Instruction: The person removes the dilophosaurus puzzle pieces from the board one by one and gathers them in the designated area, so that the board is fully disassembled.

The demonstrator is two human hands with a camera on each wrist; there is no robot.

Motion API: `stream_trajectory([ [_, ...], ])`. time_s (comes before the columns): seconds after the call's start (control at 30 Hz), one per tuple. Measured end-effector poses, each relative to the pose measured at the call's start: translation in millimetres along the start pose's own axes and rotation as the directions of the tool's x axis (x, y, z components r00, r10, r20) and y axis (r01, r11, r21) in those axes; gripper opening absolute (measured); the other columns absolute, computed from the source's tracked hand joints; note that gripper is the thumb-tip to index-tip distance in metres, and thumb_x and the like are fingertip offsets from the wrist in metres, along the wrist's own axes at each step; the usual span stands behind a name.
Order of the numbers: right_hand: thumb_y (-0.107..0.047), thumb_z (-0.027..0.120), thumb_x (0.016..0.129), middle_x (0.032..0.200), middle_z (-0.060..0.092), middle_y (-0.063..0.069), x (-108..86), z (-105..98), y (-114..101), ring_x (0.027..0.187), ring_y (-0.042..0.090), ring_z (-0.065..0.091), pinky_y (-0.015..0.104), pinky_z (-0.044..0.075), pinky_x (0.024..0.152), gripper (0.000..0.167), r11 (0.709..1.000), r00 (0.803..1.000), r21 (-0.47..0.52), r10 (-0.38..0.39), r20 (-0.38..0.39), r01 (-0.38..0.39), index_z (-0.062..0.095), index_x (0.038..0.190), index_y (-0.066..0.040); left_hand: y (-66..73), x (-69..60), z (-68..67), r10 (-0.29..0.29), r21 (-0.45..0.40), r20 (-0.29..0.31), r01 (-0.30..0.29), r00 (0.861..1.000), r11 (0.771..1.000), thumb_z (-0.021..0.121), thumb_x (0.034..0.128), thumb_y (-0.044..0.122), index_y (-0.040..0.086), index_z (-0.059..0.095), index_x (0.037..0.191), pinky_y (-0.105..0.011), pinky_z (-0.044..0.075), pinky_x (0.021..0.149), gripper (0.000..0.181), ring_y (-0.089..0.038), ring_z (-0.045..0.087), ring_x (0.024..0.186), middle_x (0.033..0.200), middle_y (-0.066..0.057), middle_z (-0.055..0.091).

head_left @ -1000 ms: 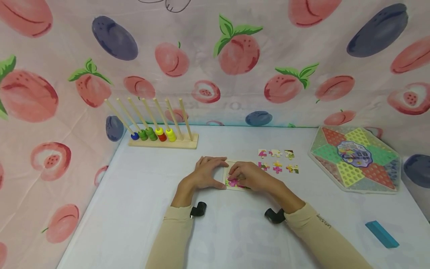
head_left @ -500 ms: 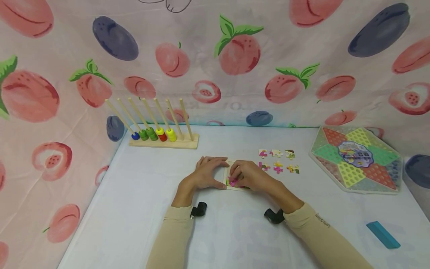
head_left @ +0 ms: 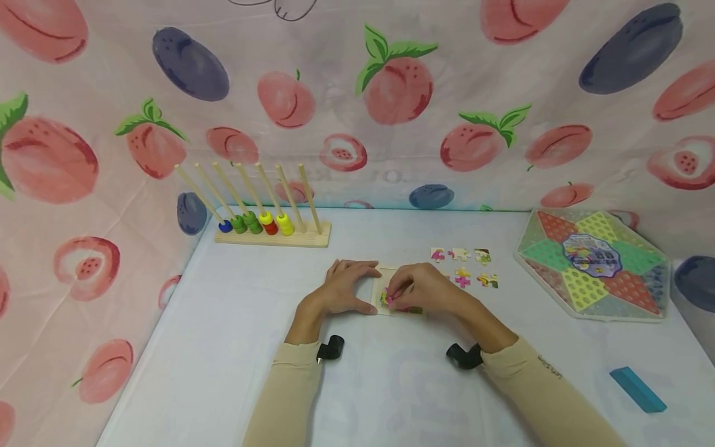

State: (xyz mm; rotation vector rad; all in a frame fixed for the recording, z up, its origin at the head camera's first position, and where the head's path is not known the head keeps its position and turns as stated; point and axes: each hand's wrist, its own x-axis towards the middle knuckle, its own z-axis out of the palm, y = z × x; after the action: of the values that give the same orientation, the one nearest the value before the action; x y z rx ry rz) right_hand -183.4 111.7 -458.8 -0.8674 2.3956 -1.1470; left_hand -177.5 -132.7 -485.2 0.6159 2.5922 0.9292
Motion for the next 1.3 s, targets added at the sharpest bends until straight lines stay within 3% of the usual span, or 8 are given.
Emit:
stream_trajectory([
  [0.23, -0.021, 0.089, 0.078, 0.094, 0.074, 0.0, -9.0, -23.2, -5.6, 0.082, 0.009, 0.068, 0.018, 0.056, 0.071, 0.021, 0.997, 0.996, -0.037, 0.058, -0.07, -0.06, 0.073, 0.09, -0.015, 0.0, 0.1, -0.6, -0.006, 0.002, 0.008, 0.006, 1.0, 1.0, 0.09, 0.0747, 0.036, 0.025, 0.06, 0.139, -0.057, 0.002, 0.129, 0.072, -0.023, 0.033, 0.146, 0.164, 0.009, 0.041],
  [0.47, -0.017, 0.086, 0.081, 0.097, 0.072, 0.001, -26.0, -35.9, -2.9, 0.082, 0.013, 0.064, 0.018, 0.055, 0.068, 0.018, 0.994, 0.991, -0.067, 0.082, -0.11, -0.089, 0.073, 0.094, -0.015, 0.9, -0.9, -0.5, -0.012, -0.009, 0.011, 0.013, 1.0, 1.0, 0.091, 0.0746, 0.034, 0.024, 0.06, 0.14, -0.057, 0.001, 0.129, 0.073, -0.024, 0.032, 0.147, 0.165, 0.008, 0.039],
  [0.8, -0.011, 0.078, 0.089, 0.111, 0.07, 0.013, -64.0, -50.9, 13.6, 0.082, 0.019, 0.066, 0.026, 0.059, 0.061, 0.018, 0.989, 0.978, 0.03, 0.145, -0.148, -0.142, 0.073, 0.106, -0.009, 2.7, -0.8, -0.7, -0.025, 0.018, 0.018, 0.025, 1.0, 1.0, 0.09, 0.0758, 0.035, 0.025, 0.059, 0.141, -0.057, 0.001, 0.129, 0.073, -0.024, 0.032, 0.148, 0.165, 0.009, 0.039],
  [1.07, -0.009, 0.079, 0.087, 0.113, 0.07, 0.018, -80.7, -50.9, 26.9, 0.077, 0.018, 0.069, 0.024, 0.06, 0.064, 0.026, 0.977, 0.966, 0.074, 0.211, -0.152, -0.202, 0.071, 0.111, -0.004, 3.8, -0.9, -1.5, -0.029, 0.007, 0.022, 0.029, 0.999, 1.0, 0.09, 0.0762, 0.033, 0.024, 0.059, 0.141, -0.057, 0.0, 0.13, 0.072, -0.024, 0.031, 0.148, 0.165, 0.008, 0.039],
  [1.3, -0.008, 0.079, 0.086, 0.105, 0.069, 0.015, -81.0, -39.1, 39.0, 0.072, 0.014, 0.066, 0.022, 0.057, 0.062, 0.019, 0.968, 0.953, 0.003, 0.249, -0.17, -0.252, 0.074, 0.104, -0.007, 4.4, -1.8, -1.2, -0.023, -0.004, 0.015, 0.023, 1.0, 1.0, 0.09, 0.0757, 0.033, 0.024, 0.059, 0.14, -0.057, 0.0, 0.129, 0.072, -0.024, 0.031, 0.148, 0.164, 0.008, 0.04],
])
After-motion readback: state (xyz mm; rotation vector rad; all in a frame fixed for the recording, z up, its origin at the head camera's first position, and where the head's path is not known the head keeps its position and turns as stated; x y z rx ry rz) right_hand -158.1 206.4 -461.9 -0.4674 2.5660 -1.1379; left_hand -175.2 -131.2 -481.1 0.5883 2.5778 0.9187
